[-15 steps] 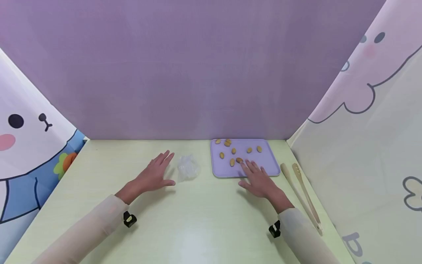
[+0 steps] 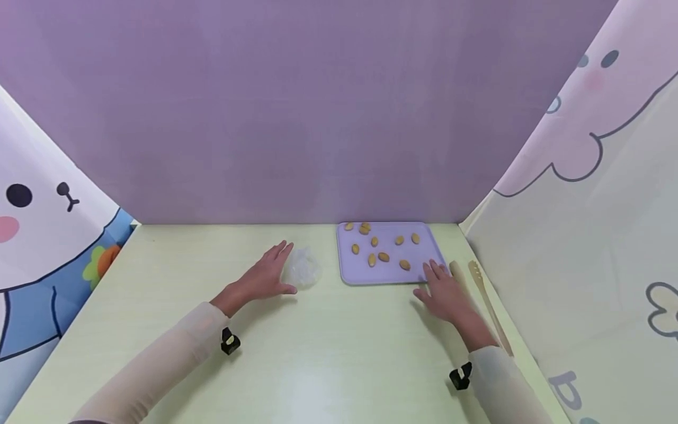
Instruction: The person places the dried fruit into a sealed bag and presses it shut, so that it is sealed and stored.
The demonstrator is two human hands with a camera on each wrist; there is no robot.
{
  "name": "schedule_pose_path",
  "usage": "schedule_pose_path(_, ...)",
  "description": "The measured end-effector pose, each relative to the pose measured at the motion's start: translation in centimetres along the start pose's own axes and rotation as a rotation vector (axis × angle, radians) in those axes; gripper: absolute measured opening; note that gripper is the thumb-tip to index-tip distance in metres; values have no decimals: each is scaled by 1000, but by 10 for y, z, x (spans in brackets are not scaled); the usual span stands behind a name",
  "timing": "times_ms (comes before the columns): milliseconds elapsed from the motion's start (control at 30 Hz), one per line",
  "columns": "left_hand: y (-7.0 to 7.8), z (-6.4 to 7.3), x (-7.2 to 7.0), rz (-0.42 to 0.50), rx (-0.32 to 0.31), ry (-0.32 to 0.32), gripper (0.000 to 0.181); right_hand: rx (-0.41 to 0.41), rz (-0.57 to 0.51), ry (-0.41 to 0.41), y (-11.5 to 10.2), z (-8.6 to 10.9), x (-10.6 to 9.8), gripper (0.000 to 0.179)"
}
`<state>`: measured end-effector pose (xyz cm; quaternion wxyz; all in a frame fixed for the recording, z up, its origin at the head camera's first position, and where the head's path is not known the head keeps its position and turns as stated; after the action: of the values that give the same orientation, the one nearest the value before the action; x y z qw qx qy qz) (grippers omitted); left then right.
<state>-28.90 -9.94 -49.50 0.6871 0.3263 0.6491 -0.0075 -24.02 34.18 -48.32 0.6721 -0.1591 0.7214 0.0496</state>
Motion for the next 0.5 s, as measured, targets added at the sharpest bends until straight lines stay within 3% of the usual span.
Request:
schedule_pose_path(300,9,-14,9,37,-34,-19,115,100,-3,23,31,16,1,75)
schedule_pose_path(500,16,-20,15,47,-37,-3,115,323,21,2,49,27,-9,68)
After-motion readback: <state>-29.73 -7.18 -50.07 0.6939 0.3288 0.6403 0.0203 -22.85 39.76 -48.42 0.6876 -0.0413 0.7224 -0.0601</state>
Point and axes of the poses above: each hand's wrist, its own z-axis away from the middle knuckle, its own x-axis out of the palm, y = z × x, the point moved 2 cm from there along -z, towards the middle knuckle, and after that the axes turned 3 degrees about z, right-handed, at the moved point
